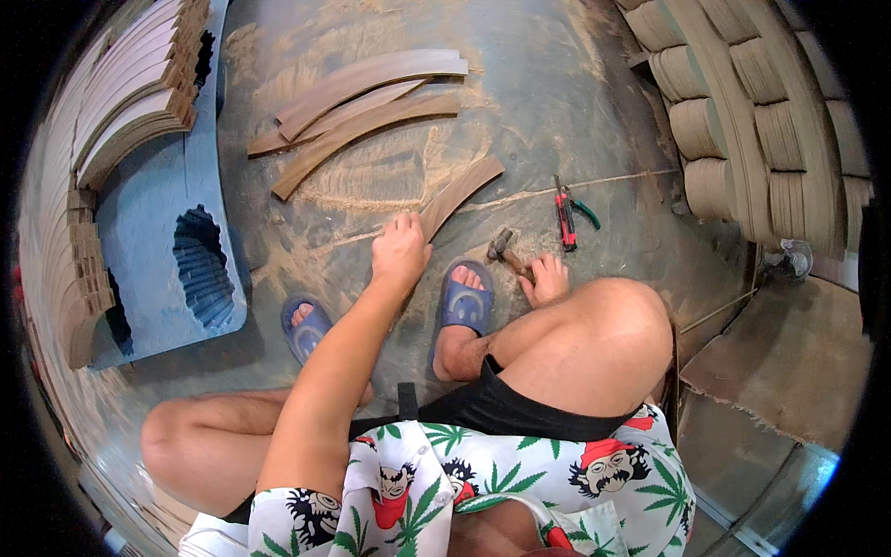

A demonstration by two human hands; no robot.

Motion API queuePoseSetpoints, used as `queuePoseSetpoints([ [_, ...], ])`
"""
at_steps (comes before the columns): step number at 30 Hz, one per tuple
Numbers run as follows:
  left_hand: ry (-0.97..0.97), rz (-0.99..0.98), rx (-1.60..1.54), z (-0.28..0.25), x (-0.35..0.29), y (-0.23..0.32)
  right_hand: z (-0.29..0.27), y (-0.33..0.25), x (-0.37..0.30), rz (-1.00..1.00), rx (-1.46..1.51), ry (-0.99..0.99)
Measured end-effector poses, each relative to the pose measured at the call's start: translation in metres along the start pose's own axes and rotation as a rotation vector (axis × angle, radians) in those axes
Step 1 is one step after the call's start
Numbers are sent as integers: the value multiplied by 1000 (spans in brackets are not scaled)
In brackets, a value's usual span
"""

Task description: The person sits on the floor and assembles curved wooden pieces. They use a hammer to tap the pieces together and a utility knife to trim edges, working on multiple pieces sequentially.

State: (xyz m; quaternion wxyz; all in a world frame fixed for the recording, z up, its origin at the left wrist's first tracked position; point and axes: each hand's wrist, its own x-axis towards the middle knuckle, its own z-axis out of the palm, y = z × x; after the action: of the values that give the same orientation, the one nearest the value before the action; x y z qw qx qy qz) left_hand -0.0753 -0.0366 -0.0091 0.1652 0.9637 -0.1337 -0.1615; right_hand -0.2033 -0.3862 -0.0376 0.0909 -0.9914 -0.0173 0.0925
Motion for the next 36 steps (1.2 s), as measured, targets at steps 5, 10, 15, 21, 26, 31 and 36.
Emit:
queuePoseSetpoints([
  [5,16,63,29,11,-9,-13,-15,-5,8,40,254,70],
  [10,-40,67,36,3,-25,-17,-41,-42,26,-50,355,110],
  [15,-33,119,106,8,-31,-19,-47,-90,53,-203,274,129],
  [21,-1,114,156,29,-31,-21,-34,-81,82,-120,284,77],
  [26,-13,145,169,24,-28,-8,-42,37,123,533,547,260],
  [31,-36,96,132,24,-29,-13,-70,39,116,636,1053,35],
  [36,-65,93,117,22,-27,-12,-73,-4,85,571,1231,-206],
])
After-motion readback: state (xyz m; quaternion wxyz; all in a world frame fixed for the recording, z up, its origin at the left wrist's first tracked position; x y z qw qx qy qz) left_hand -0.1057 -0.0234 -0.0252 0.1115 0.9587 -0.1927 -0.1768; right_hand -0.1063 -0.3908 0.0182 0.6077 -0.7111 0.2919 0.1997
